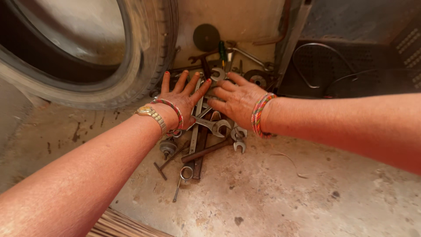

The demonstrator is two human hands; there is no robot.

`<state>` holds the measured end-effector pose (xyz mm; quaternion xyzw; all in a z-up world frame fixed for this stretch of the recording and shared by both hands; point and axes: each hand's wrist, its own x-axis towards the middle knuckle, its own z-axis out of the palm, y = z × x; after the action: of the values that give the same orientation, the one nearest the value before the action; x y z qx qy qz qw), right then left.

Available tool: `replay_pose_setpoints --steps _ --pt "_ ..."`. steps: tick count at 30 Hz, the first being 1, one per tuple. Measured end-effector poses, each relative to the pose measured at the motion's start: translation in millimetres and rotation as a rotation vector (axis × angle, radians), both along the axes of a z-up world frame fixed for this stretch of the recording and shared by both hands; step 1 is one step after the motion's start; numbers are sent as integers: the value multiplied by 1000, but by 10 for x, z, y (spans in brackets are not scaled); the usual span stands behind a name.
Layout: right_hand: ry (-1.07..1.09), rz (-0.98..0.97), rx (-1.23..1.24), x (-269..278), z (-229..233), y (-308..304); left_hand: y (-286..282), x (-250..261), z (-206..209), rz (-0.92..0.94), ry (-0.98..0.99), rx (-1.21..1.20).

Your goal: The person moves a plastic crate, a bottle, and a power tool aside to sort through a pile of metal wrenches and hooks on the floor.

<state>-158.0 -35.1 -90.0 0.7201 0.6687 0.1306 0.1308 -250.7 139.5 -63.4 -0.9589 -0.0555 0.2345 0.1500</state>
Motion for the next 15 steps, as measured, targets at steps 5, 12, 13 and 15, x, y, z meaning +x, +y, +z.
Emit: replay_pose_setpoints --steps 5,12,13,15 --pt "91 -43 2 -102 -396 255 167 55 -458 -1 45 -21" --pt "430 -226 98 -159 -910 496 482 37 -1143 3 -92 -286" --pt "465 -246 81 -163 -959 510 520 2 -1232 -9 -127 -324" --pt "492 -277 74 -211 -1034 521 603 -97 -1373 -86 -364 -446"
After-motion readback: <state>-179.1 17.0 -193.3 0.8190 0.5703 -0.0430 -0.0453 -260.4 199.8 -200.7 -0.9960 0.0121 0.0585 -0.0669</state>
